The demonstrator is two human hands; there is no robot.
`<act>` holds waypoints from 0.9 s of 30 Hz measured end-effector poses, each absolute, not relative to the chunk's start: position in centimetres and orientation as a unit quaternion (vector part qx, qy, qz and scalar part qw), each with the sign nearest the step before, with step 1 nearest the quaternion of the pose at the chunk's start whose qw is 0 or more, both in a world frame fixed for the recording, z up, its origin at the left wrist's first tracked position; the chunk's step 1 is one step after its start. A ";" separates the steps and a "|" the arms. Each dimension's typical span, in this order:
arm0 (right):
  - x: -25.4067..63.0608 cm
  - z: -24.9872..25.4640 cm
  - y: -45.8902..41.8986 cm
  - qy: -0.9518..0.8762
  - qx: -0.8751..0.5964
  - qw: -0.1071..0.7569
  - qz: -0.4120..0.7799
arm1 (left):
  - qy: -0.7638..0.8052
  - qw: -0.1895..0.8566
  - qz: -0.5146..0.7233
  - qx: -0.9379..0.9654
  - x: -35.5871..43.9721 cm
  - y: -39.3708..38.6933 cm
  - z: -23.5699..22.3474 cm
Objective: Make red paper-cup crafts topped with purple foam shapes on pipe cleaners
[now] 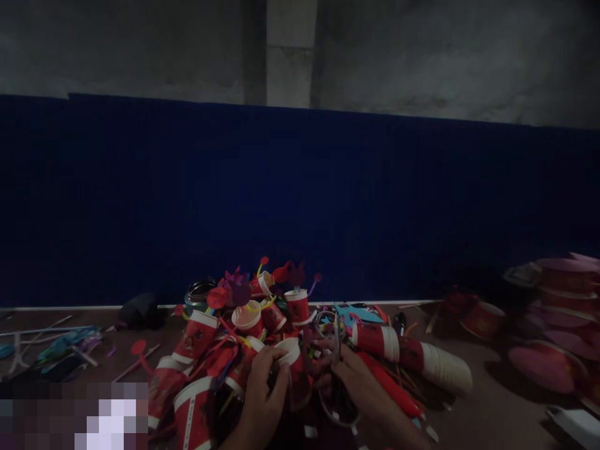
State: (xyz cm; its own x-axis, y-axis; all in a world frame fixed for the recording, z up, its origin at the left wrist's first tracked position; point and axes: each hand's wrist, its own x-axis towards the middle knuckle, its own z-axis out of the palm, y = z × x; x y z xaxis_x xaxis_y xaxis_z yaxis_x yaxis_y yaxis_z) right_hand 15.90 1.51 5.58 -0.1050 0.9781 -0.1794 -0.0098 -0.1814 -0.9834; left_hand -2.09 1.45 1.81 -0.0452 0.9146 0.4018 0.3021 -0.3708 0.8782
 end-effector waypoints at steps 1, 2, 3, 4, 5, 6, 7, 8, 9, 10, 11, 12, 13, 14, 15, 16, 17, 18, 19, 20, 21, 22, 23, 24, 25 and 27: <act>15.7 5.8 1.1 -0.448 -0.500 0.424 0.608 | 0.479 0.268 0.542 0.637 -2.1 1.5 1.6; 15.7 6.1 0.8 -0.436 -0.488 0.412 0.633 | 0.474 0.251 0.545 0.645 -2.2 1.6 1.5; 15.7 6.3 0.4 -0.435 -0.478 0.395 0.653 | 0.470 0.235 0.545 0.653 -2.2 1.7 1.3; 15.6 6.5 0.1 -0.438 -0.466 0.373 0.672 | 0.467 0.221 0.545 0.661 -2.3 1.8 1.2; 15.6 6.7 -0.1 -0.441 -0.454 0.344 0.693 | 0.466 0.210 0.544 0.665 -2.4 1.9 1.1; 15.6 6.9 -0.3 -0.443 -0.442 0.314 0.714 | 0.469 0.201 0.543 0.667 -2.5 1.9 1.0; 15.6 6.9 -0.4 -0.444 -0.431 0.288 0.730 | 0.474 0.194 0.542 0.666 -2.6 2.0 1.0; 15.5 6.9 -0.5 -0.449 -0.426 0.270 0.738 | 0.481 0.189 0.542 0.662 -2.6 2.0 1.0; 15.4 6.8 -0.5 -0.461 -0.424 0.261 0.735 | 0.487 0.185 0.543 0.659 -2.7 1.9 1.0; 15.3 6.6 -0.5 -0.481 -0.423 0.254 0.725 | 0.492 0.183 0.542 0.656 -2.7 1.9 1.1; 15.2 6.5 -0.5 -0.505 -0.422 0.250 0.710 | 0.495 0.183 0.541 0.655 -2.8 1.8 1.2; 15.1 6.3 -0.4 -0.527 -0.420 0.245 0.697 | 0.497 0.184 0.539 0.655 -2.8 1.8 1.3; 15.0 6.1 -0.3 -0.545 -0.416 0.235 0.689 | 0.500 0.186 0.537 0.654 -2.8 1.8 1.4; 15.0 5.9 -0.3 -0.555 -0.412 0.223 0.687 | 0.502 0.187 0.535 0.653 -2.8 1.7 1.5; 14.9 5.8 -0.3 -0.560 -0.410 0.213 0.688 | 0.504 0.189 0.533 0.652 -2.8 1.7 1.5; 14.8 5.8 -0.4 -0.563 -0.408 0.208 0.688 | 0.506 0.191 0.530 0.653 -2.8 1.7 1.6; 14.7 5.7 -0.4 -0.569 -0.407 0.209 0.683 | 0.506 0.194 0.527 0.654 -2.8 1.7 1.6; 14.6 5.6 -0.4 -0.576 -0.408 0.208 0.677 | 0.505 0.198 0.526 0.655 -2.8 1.7 1.6; 14.6 5.5 -0.4 -0.583 -0.409 0.209 0.670 | 0.501 0.204 0.527 0.655 -2.8 1.7 1.6; 14.5 5.4 -0.4 -0.588 -0.410 0.208 0.666 | 0.495 0.213 0.533 0.653 -2.7 1.7 1.5; 14.4 5.1 -0.4 -0.589 -0.410 0.206 0.666 | 0.488 0.224 0.542 0.647 -2.7 1.7 1.4; 14.4 4.9 -0.3 -0.586 -0.413 0.201 0.668 | 0.481 0.236 0.553 0.638 -2.6 1.7 1.3; 14.4 4.6 -0.1 -0.582 -0.419 0.196 0.669 | 0.474 0.251 0.564 0.629 -2.6 1.7 1.2; 14.4 4.2 0.0 -0.578 -0.430 0.191 0.666 | 0.467 0.264 0.570 0.622 -2.5 1.7 1.1; 14.4 3.9 0.2 -0.574 -0.447 0.190 0.659 | 0.463 0.275 0.572 0.619 -2.5 1.8 1.0; 14.4 3.5 0.5 -0.564 -0.486 0.189 0.641 | 0.462 0.280 0.562 0.627 -2.5 1.8 1.1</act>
